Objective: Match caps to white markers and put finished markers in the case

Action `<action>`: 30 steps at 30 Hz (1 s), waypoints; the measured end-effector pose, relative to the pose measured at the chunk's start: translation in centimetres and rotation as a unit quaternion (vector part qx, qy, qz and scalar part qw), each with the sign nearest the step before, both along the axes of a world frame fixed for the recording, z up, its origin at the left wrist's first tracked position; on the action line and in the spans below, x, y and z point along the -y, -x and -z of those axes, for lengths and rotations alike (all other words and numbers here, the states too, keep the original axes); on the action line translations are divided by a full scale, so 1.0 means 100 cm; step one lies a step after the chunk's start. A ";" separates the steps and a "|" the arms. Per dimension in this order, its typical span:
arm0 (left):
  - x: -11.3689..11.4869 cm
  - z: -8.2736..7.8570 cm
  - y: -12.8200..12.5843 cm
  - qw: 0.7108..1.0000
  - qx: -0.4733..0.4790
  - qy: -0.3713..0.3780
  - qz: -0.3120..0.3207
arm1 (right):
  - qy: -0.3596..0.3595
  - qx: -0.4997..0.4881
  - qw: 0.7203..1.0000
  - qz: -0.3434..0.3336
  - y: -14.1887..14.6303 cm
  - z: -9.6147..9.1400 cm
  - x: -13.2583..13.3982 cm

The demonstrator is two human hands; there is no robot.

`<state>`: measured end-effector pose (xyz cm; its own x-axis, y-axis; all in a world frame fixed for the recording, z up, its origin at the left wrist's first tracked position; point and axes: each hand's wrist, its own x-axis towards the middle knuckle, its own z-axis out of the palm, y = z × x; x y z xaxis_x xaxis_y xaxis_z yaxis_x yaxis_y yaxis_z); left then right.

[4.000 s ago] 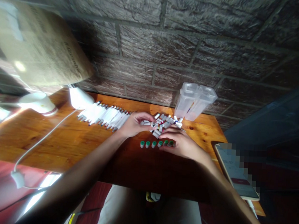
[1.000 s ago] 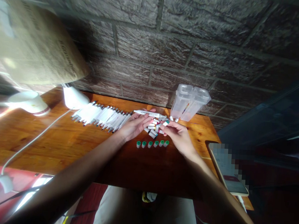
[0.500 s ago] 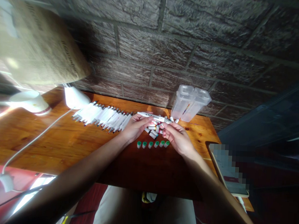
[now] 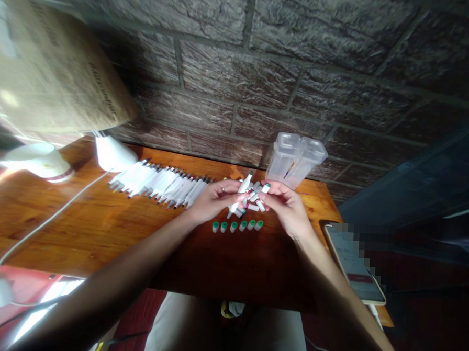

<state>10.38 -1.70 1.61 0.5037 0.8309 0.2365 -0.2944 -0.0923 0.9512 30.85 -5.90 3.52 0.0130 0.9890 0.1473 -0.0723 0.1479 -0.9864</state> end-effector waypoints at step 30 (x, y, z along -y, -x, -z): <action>-0.003 0.008 0.004 0.991 -0.102 -0.092 0.007 | -0.045 -0.024 0.998 0.023 0.021 0.003 0.005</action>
